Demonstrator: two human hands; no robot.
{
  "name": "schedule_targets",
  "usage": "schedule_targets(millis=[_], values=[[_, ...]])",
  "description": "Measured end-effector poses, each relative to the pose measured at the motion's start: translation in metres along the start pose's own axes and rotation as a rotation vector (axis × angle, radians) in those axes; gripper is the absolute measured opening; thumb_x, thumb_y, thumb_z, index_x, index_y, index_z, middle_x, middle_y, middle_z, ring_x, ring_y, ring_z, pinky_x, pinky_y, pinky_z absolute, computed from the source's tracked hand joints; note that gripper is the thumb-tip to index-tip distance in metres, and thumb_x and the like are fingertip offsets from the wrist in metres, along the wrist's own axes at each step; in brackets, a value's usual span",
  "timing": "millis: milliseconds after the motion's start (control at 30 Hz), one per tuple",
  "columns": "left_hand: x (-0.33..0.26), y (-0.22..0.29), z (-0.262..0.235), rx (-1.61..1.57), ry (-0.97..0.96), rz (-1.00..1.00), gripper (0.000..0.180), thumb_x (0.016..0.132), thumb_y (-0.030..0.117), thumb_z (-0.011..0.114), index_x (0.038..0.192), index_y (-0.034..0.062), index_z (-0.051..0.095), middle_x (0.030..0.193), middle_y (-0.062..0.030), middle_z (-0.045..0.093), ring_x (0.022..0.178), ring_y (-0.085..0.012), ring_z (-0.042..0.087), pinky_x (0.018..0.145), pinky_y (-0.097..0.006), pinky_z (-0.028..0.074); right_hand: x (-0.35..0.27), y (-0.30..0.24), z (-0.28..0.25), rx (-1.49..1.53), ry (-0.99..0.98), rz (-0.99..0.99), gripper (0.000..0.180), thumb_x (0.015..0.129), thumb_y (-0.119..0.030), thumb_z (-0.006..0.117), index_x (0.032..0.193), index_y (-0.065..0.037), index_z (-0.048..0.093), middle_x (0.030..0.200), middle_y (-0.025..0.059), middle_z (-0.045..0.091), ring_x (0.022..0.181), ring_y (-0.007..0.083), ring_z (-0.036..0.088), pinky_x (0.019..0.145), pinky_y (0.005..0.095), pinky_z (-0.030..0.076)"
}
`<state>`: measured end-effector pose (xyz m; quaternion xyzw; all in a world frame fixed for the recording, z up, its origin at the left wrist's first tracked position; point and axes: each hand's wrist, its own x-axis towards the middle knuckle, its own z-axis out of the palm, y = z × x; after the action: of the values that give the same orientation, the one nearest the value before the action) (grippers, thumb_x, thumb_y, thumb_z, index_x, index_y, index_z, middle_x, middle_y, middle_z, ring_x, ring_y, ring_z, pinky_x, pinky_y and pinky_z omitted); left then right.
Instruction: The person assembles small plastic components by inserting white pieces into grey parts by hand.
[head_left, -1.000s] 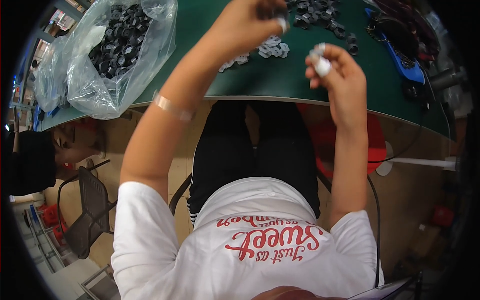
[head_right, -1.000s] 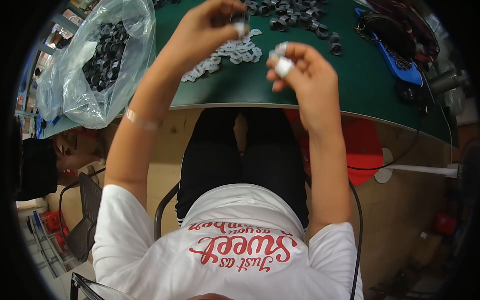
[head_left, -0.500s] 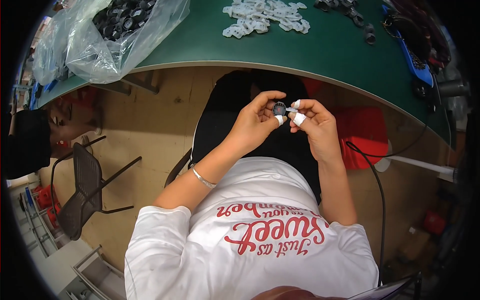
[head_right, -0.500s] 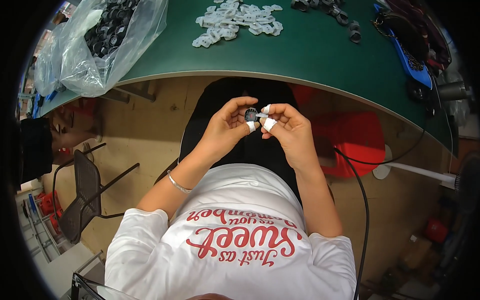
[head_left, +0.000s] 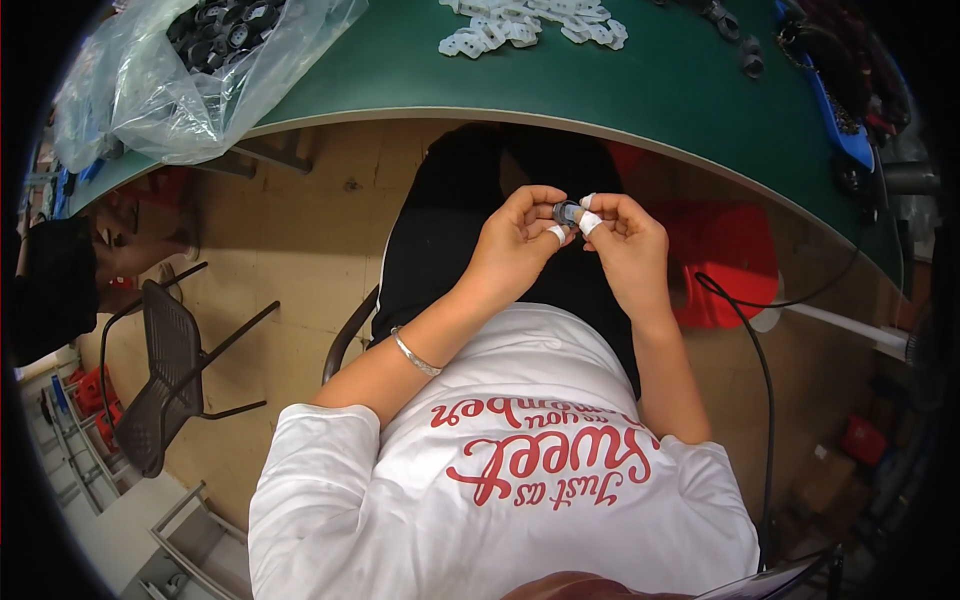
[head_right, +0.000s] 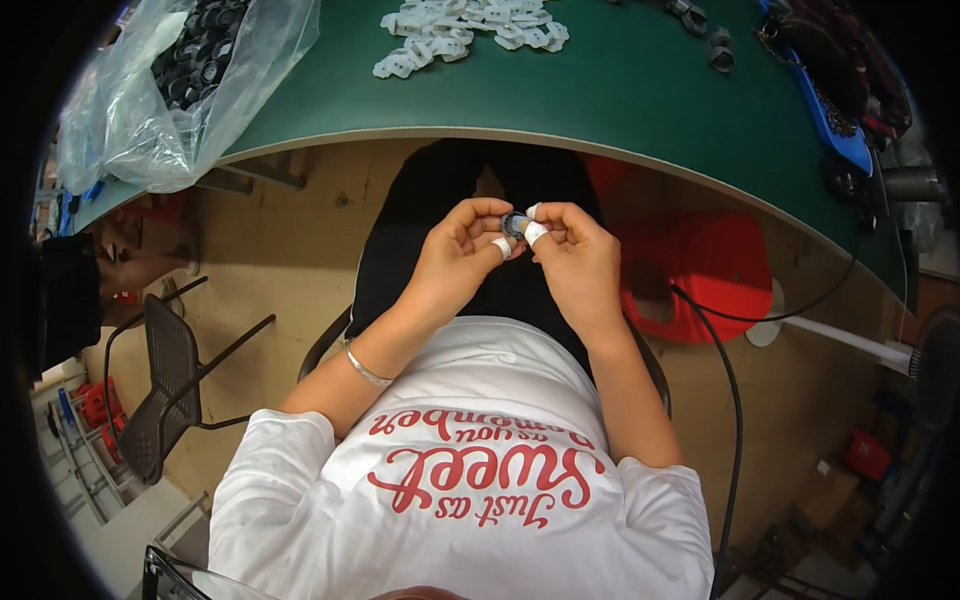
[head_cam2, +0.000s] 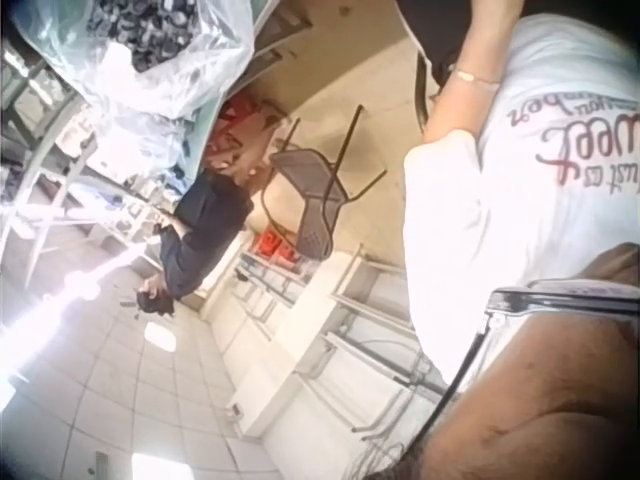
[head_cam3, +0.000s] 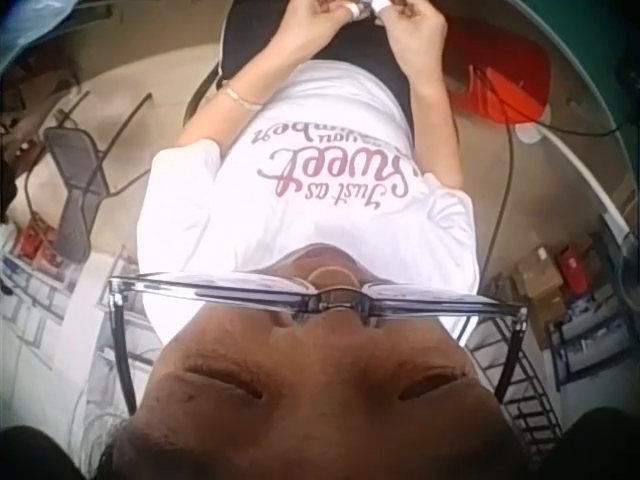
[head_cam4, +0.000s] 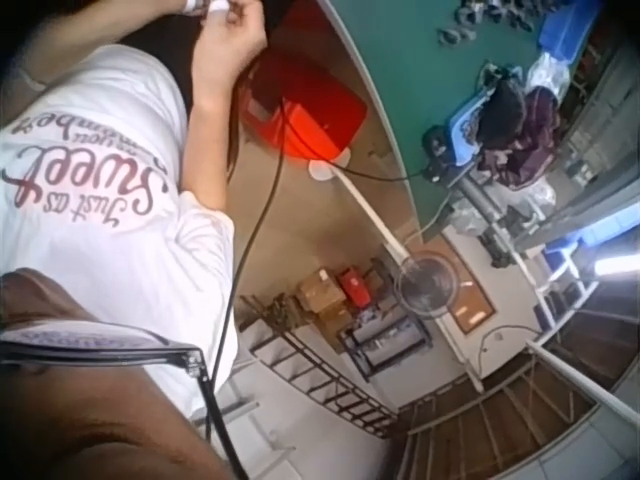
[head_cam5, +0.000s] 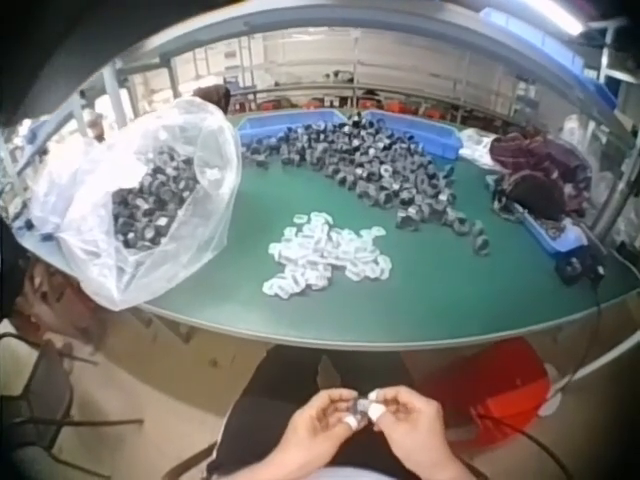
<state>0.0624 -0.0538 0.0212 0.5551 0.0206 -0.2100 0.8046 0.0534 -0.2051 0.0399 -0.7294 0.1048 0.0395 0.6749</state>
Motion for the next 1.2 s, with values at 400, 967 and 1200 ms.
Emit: schedule_targets(millis=[400,967,1200], values=[[0.002,-0.022,-0.001,-0.017,0.126,0.050,0.026,0.084,-0.008,0.054,0.108,-0.0033,0.046,0.096,-0.0099,0.058,0.087,-0.0111,0.061,0.078,-0.022,0.050,0.012,0.024,0.002,0.175,-0.054,0.151,0.010,0.083,0.002,0.063,0.092,0.000,0.059,0.081,0.0040,0.064,0.070,0.0089,0.062,0.057,0.0198,0.047],[0.004,-0.026,-0.010,-0.057,0.125,-0.011,0.036,0.087,-0.008,0.050,0.122,-0.0034,0.049,0.106,-0.0080,0.058,0.099,-0.0133,0.059,0.091,-0.026,0.050,0.001,0.024,0.019,-0.319,0.064,-0.245,0.015,0.079,0.003,0.064,0.094,0.001,0.063,0.087,0.0064,0.063,0.072,0.0132,0.062,0.065,0.0238,0.051],[0.003,-0.023,-0.009,-0.035,0.114,-0.002,0.035,0.087,-0.007,0.051,0.121,-0.0041,0.049,0.107,-0.0086,0.057,0.099,-0.0139,0.059,0.091,-0.026,0.050,0.008,0.034,0.018,-0.028,0.035,-0.101,0.011,0.081,0.003,0.063,0.092,0.003,0.062,0.081,0.0062,0.065,0.069,0.0105,0.062,0.063,0.0235,0.051]])
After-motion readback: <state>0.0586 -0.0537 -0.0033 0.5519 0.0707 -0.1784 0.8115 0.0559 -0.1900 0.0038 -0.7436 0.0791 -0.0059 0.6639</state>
